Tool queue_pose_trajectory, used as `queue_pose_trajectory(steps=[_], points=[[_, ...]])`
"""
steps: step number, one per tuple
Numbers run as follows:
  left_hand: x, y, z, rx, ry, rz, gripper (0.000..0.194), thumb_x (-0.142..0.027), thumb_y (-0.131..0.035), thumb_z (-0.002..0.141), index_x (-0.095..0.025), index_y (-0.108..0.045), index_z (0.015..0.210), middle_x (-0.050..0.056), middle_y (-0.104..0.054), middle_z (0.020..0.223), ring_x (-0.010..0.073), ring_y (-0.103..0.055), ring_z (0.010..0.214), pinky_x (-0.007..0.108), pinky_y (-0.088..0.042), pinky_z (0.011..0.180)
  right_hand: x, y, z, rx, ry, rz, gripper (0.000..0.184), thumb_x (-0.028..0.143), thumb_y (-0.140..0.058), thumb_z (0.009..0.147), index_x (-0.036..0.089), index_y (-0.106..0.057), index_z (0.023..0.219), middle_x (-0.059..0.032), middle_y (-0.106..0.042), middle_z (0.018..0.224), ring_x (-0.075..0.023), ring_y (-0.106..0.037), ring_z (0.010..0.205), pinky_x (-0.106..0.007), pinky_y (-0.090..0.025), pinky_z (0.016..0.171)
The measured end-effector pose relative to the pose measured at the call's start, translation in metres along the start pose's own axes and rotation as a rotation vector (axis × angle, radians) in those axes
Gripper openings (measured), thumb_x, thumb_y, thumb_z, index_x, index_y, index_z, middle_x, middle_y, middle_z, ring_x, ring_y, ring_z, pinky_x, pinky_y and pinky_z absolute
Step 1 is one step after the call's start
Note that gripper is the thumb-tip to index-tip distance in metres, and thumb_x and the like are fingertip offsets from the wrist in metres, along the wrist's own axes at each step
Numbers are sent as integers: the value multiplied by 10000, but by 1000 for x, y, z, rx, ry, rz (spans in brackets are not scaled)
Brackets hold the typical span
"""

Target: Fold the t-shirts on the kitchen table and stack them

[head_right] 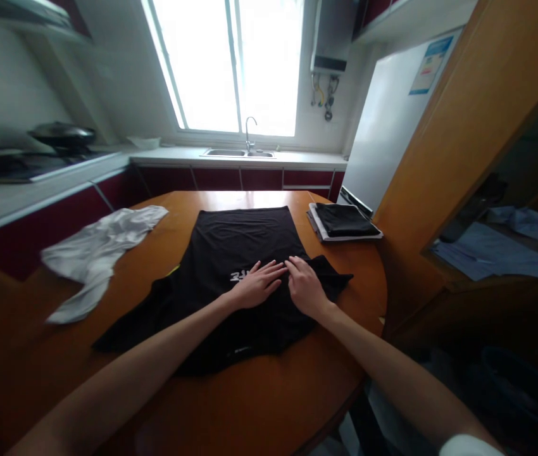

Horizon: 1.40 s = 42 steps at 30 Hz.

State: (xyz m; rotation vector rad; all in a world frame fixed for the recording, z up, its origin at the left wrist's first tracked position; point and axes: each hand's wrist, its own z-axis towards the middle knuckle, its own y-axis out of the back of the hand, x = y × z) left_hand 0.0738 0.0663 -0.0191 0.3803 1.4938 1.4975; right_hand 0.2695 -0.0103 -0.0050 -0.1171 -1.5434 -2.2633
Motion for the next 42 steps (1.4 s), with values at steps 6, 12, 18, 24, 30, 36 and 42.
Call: queue_pose_trajectory(steps=[6, 12, 18, 24, 30, 36, 42], points=[[12, 11, 7, -373, 145, -234, 380, -112, -432, 944, -191, -712, 1189, 57, -693, 1300, 179, -623, 1246, 342, -433, 1147, 8, -25, -10, 297, -82, -120, 692, 492, -336, 1028, 73, -330, 1579, -132, -233, 1655, -247, -177, 1549, -448, -160, 1257], [46, 69, -11, -294, 388, -118, 463, -93, -437, 911, -142, -660, 1314, 94, -654, 1362, 201, -591, 1293, 317, -409, 1155, 5, -19, -12, 326, -109, -157, 708, 496, -315, 1024, 64, -313, 1585, -121, -203, 1662, -239, -170, 1551, -429, -142, 1261], [56, 64, -80, -3, 357, 153, 531, -474, -413, 1035, -335, -400, 1547, 43, -288, 1655, 327, -183, 1546, 668, -145, 1203, 4, -25, -12, 285, -85, -145, 676, 470, -345, 1022, 70, -354, 1567, -151, -254, 1646, -257, -197, 1544, -456, -179, 1252], [-3, 86, -114, -53, 105, 74, 496, -438, -552, 995, -281, -516, 1464, 99, -510, 1480, 250, -452, 1388, 406, -362, 1173, 17, -1, -28, 69, 109, 29, 428, 335, -478, 995, 142, -618, 1350, -168, -501, 1487, -304, -392, 1435, -513, -317, 1191], [-61, 78, -155, 167, -169, 202, 235, -364, -693, 915, -235, -681, 1111, 44, -646, 1019, 203, -613, 950, 323, -499, 889, 45, 28, -78, 141, 528, 255, 217, 343, -694, 909, 253, -691, 1107, -84, -614, 1188, -263, -536, 1169, -481, -427, 1069], [-59, 58, -169, 181, -208, 316, 191, -143, -475, 1009, -184, -650, 944, 40, -635, 886, 176, -603, 856, 300, -482, 831, 52, 19, -83, 195, 580, 130, 159, 88, -497, 975, 186, -604, 909, -54, -624, 969, -206, -538, 960, -396, -425, 936], [-65, 82, -168, 295, -169, -44, 212, -213, -511, 1015, -223, -715, 1073, 45, -700, 964, 156, -662, 892, 231, -500, 819, 57, 32, -86, 366, 602, 178, 181, 68, -474, 966, 191, -588, 900, -28, -628, 881, -175, -542, 833, -332, -400, 794]])
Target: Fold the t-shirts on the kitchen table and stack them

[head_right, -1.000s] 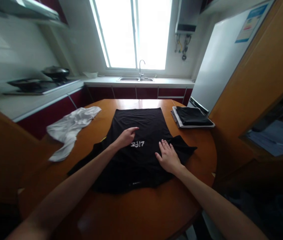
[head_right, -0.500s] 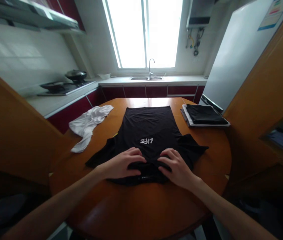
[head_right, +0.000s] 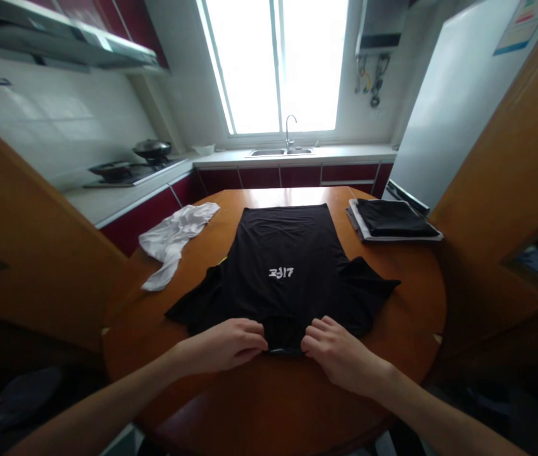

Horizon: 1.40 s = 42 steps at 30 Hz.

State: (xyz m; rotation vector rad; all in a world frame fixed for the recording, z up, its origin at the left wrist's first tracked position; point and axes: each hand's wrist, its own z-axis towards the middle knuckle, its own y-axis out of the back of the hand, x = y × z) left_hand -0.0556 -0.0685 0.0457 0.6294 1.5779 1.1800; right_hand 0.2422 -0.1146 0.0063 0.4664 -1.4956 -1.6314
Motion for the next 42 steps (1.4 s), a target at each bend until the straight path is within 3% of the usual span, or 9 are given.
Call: queue_pose_trajectory(steps=[4, 9, 14, 20, 25, 32, 35, 40, 42], points=[[7, 25, 12, 67, -54, -243, 239, -320, -543, 1018, -235, -749, 1103, 61, -745, 1003, 170, -696, 924, 238, -518, 867, -3, 15, 12, 25, 3, 201, 153, 223, -526, 1006, 212, -641, 906, -19, -656, 895, -154, -592, 857, -297, -436, 815], [72, 28, 55, -325, 283, -38, 415, -382, -388, 1062, -224, -635, 1356, 101, -650, 1354, 220, -606, 1247, 359, -437, 1104, -54, 11, 81, -296, -316, 105, 327, 233, -406, 1020, 189, -682, 1188, -107, -666, 1233, -207, -593, 1159, -352, -451, 1031], [125, 4, 72, -211, 574, 237, 582, -541, -321, 1051, -309, -327, 1585, 70, -257, 1662, 315, -180, 1548, 657, -155, 1204, -102, -19, 131, -36, -540, -85, 655, 483, -399, 1020, 126, -364, 1568, -143, -247, 1654, -279, -189, 1543, -531, -170, 1237], [138, 1, 46, -231, 730, 236, 688, -669, -278, 1009, -318, -292, 1600, 52, -158, 1685, 375, -70, 1554, 678, -91, 1199, -129, -29, 94, -34, -689, -154, 819, 670, -274, 999, 116, -275, 1603, -134, -163, 1671, -263, -122, 1559, -526, -94, 1253], [154, 5, 43, -291, 1031, 277, 839, -662, -260, 1004, -64, -277, 1593, 253, -153, 1647, 425, -93, 1538, 631, -142, 1206, -146, -19, 69, -62, -862, -191, 809, 599, -294, 1010, 18, -310, 1571, -211, -214, 1643, -306, -181, 1543, -516, -156, 1243], [168, 12, 128, -240, 631, 226, 657, -536, -270, 1039, -200, -287, 1603, 105, -187, 1677, 320, -130, 1557, 599, -153, 1223, -146, -20, 158, 8, -557, -113, 642, 414, -299, 1033, 109, -282, 1598, -121, -147, 1675, -251, -108, 1562, -524, -136, 1244], [203, 30, 126, -214, 708, 215, 688, -601, -261, 1026, -230, -279, 1605, 99, -165, 1683, 323, -113, 1559, 608, -111, 1222, -182, -13, 170, 67, -557, -100, 666, 476, -298, 1035, 130, -268, 1604, -107, -145, 1678, -244, -101, 1563, -536, -99, 1247], [269, 65, 79, -258, 982, 258, 769, -643, -213, 1013, -151, -289, 1599, 165, -162, 1673, 346, -111, 1556, 622, -76, 1219, -266, 10, 147, 11, -790, -155, 688, 490, -290, 1039, 82, -288, 1592, -136, -177, 1669, -268, -143, 1555, -516, -110, 1253], [280, 71, 89, -297, 982, 294, 766, -624, -218, 1018, -121, -303, 1590, 176, -180, 1668, 341, -111, 1557, 624, -58, 1221, -280, 13, 161, -34, -818, -173, 679, 461, -281, 1042, 50, -297, 1583, -159, -189, 1662, -285, -146, 1553, -530, -114, 1251]])
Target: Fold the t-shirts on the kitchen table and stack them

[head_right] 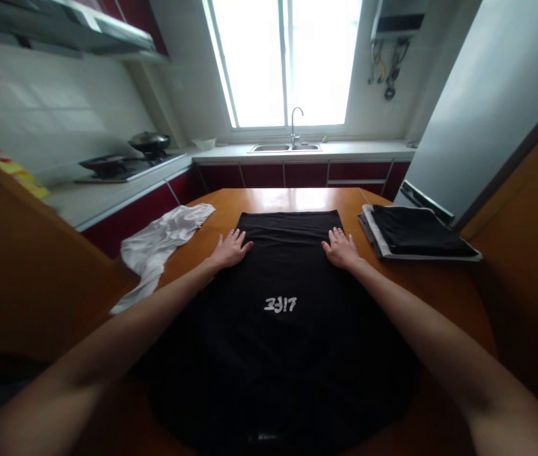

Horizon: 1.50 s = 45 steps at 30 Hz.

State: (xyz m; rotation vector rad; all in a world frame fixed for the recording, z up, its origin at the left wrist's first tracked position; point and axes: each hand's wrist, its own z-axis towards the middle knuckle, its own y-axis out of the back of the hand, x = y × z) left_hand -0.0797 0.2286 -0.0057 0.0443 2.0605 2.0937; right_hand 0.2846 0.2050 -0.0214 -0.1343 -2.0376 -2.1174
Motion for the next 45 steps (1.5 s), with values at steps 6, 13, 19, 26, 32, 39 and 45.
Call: queue_pose_trajectory(steps=[6, 13, 19, 26, 32, 39, 45], points=[[-72, -16, 64, 83, -302, -77, 627, -486, -212, 1048, -222, -259, 1615, 75, -170, 1685, 315, -103, 1561, 617, -107, 1224, 75, -18, 62, 62, 285, 37, 640, 410, -287, 1044, 97, -267, 1601, -117, -160, 1674, -263, -132, 1556, -525, -124, 1247], [8, -5, 130, 116, -42, 1, 695, -636, -171, 1014, -299, -240, 1618, 59, -106, 1698, 331, -79, 1562, 631, -70, 1221, -7, -6, 132, 58, 69, 16, 668, 519, -302, 1060, 122, -285, 1597, -173, -180, 1663, -289, -151, 1547, -572, -100, 1220], [-36, -14, 130, 44, -301, 40, 644, -511, -186, 1047, -226, -231, 1622, 57, -120, 1696, 294, -72, 1567, 575, -90, 1241, 31, -14, 143, -37, 122, 7, 622, 409, -313, 1065, 68, -295, 1584, -195, -151, 1665, -296, -109, 1552, -576, -49, 1223], [-7, -16, 146, 88, -180, -12, 679, -565, -184, 1034, -229, -232, 1622, 44, -137, 1694, 305, -101, 1562, 589, -71, 1238, 36, -23, 139, 48, 181, 16, 649, 517, -321, 1054, 168, -288, 1600, -126, -180, 1672, -259, -152, 1550, -557, -107, 1228], [69, 14, 141, 44, 99, 13, 714, -570, -117, 1040, -168, -216, 1622, 113, -141, 1689, 318, -103, 1561, 605, -95, 1229, -26, 6, 137, -84, -16, 7, 628, 412, -296, 1086, -6, -301, 1554, -293, -188, 1624, -312, -146, 1541, -606, -132, 1172], [-1, 29, -7, 122, -455, -9, 644, -587, -218, 1052, -280, -222, 1619, 50, -195, 1682, 283, -111, 1563, 563, -125, 1232, 83, 2, 22, -73, 363, 52, 574, 390, -366, 1052, 135, -367, 1566, -144, -196, 1662, -281, -155, 1552, -579, -165, 1220], [-18, 12, -128, 217, -536, -13, 641, -604, -282, 1044, -335, -200, 1620, 17, -111, 1691, 266, -57, 1569, 552, -76, 1247, 126, -16, -106, -26, 522, 118, 623, 460, -340, 1038, 167, -336, 1587, -102, -157, 1673, -248, -154, 1554, -526, -184, 1240]])
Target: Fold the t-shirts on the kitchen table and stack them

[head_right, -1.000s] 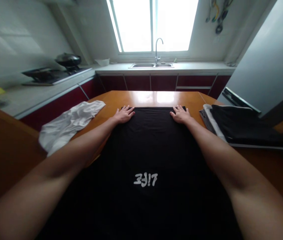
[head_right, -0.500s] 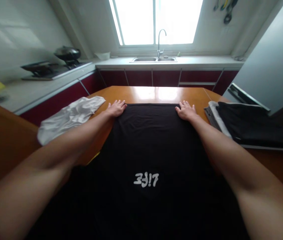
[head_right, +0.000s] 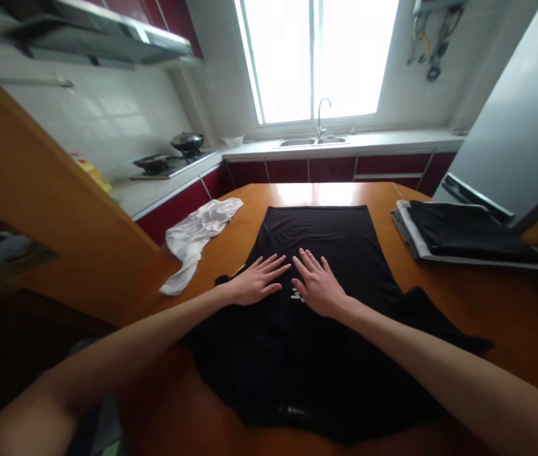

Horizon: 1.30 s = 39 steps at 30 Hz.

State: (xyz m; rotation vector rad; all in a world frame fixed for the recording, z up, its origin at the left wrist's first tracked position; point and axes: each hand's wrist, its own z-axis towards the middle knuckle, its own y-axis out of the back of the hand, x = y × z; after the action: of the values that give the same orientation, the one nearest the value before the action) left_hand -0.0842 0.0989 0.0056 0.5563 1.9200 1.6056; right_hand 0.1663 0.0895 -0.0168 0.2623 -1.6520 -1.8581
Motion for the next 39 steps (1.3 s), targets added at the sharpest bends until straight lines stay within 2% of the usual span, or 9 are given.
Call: queue_pose_trajectory(steps=[4, 8, 12, 15, 18, 21, 26, 30, 39], points=[[-6, 3, -7, -16, 53, -16, 612, -572, -292, 1053, -320, -245, 1609, 35, -139, 1688, 282, -71, 1567, 577, -103, 1237, 12, 3, -22, -5, -63, 2, 592, 444, -331, 1046, 149, -396, 1555, -117, -201, 1664, -237, -173, 1551, -500, -169, 1246], [-38, 7, -8, -134, 86, -30, 600, -540, -289, 1060, -269, -303, 1595, 78, -264, 1659, 285, -169, 1553, 579, -165, 1229, 27, 12, -33, -59, -211, 18, 587, 394, -329, 1041, 125, -375, 1561, -124, -223, 1658, -242, -179, 1549, -509, -197, 1235], [-82, -15, -23, -189, 117, -42, 567, -499, -262, 1069, -270, -339, 1581, 68, -281, 1654, 279, -185, 1550, 577, -193, 1227, 46, 6, -57, 3, -265, 30, 603, 369, -345, 1025, 104, -359, 1566, -142, -238, 1649, -261, -194, 1544, -533, -192, 1231], [-96, -31, -31, -178, 147, -35, 573, -525, -298, 1056, -283, -361, 1572, 67, -249, 1664, 298, -160, 1554, 606, -170, 1225, 52, 1, -69, 22, -268, 21, 605, 371, -353, 1024, 93, -368, 1561, -152, -245, 1647, -269, -196, 1543, -519, -160, 1242], [-99, -34, -33, -202, 162, -45, 576, -510, -327, 1052, -269, -357, 1575, 83, -232, 1668, 299, -159, 1554, 597, -176, 1226, 54, 2, -71, -6, -295, 31, 598, 365, -334, 1032, 98, -356, 1567, -149, -236, 1652, -265, -186, 1546, -522, -175, 1238], [-101, -31, -31, -201, 132, -65, 571, -480, -375, 1042, -265, -363, 1570, 77, -263, 1659, 288, -173, 1552, 587, -176, 1231, 59, 4, -73, 7, -256, 41, 584, 345, -338, 1028, 107, -371, 1560, -139, -239, 1652, -263, -177, 1548, -539, -169, 1236], [-104, -30, -24, -273, 163, -68, 469, -279, -391, 1016, -250, -520, 1465, 62, -403, 1600, 250, -312, 1509, 511, -230, 1239, 62, 3, -76, 7, -236, 39, 566, 292, -331, 1018, 99, -397, 1546, -143, -264, 1644, -262, -196, 1544, -539, -172, 1237], [-98, -32, -24, -241, 190, -84, 486, -336, -427, 1014, -227, -496, 1483, 83, -382, 1610, 292, -283, 1518, 553, -256, 1219, 58, 1, -75, 16, -262, 31, 574, 281, -338, 1011, 69, -390, 1541, -157, -268, 1641, -274, -205, 1540, -541, -178, 1236], [-89, -29, -27, -260, 182, -137, 471, -358, -482, 997, -226, -541, 1445, 92, -427, 1583, 296, -318, 1503, 556, -274, 1212, 53, -2, -74, 24, -259, 28, 576, 317, -356, 1017, 90, -386, 1545, -160, -268, 1641, -277, -203, 1540, -528, -178, 1236]])
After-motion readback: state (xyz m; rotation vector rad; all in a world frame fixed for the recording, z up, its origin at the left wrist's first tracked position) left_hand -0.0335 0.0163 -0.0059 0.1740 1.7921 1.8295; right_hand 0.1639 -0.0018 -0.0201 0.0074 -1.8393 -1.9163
